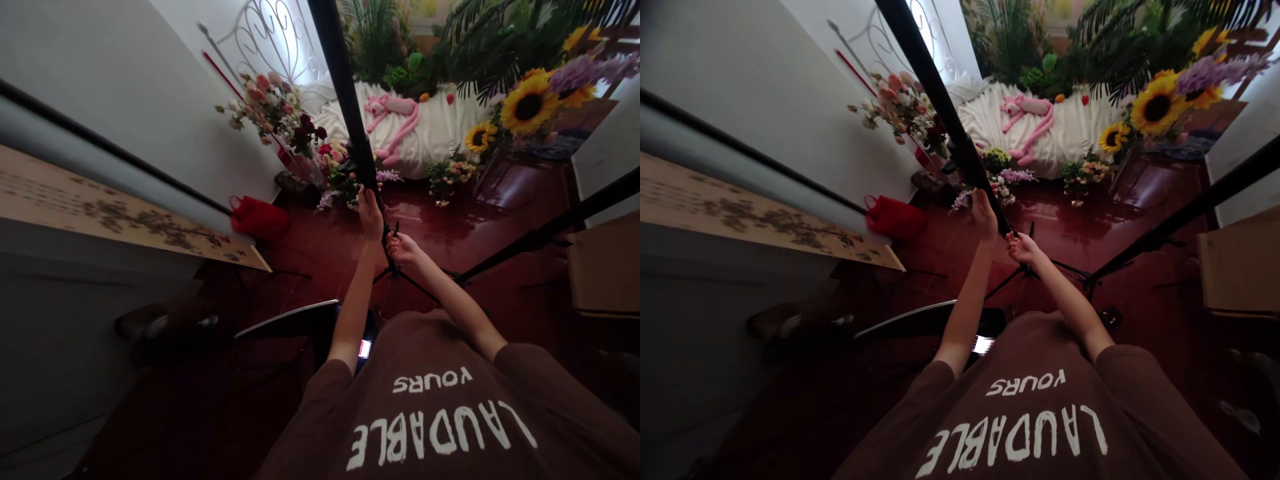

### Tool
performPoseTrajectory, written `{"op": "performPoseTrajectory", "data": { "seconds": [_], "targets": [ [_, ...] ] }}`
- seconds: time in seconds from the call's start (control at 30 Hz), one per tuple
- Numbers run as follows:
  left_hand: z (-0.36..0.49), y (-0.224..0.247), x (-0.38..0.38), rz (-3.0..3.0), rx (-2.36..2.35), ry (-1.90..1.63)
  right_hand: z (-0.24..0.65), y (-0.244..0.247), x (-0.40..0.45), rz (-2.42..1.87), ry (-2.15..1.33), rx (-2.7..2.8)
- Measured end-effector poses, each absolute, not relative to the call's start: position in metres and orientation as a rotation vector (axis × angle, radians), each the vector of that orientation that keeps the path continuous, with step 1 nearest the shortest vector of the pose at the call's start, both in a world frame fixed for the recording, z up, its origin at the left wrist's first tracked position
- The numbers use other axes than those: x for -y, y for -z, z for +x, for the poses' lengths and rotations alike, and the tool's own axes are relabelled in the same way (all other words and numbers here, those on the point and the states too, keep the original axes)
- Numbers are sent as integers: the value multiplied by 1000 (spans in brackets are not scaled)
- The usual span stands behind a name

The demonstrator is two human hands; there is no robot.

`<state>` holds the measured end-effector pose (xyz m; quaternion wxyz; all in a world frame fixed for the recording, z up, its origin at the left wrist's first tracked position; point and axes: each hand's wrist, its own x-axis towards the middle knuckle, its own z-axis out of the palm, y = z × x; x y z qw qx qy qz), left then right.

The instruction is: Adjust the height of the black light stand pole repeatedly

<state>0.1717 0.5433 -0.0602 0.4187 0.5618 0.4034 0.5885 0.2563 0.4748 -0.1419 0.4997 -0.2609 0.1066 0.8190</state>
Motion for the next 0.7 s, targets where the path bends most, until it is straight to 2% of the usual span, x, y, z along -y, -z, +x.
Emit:
{"op": "performPoseTrajectory", "data": {
  "seconds": [0.17, 0.37, 0.53, 0.7],
  "targets": [
    [189, 73, -498, 1404, -1307, -1528, 263, 145, -464, -773, -1969, 39],
    [203, 112, -439, 1511, -1410, -1385, 296, 137, -419, -967, -1909, 315],
    [221, 138, -420, 1452, -1069, -1094, 348, 119, -373, -1080, -1759, 237],
    [271, 132, -412, 1517, -714, -851, 405, 101, -322, -1164, -1617, 276]
  ]
}}
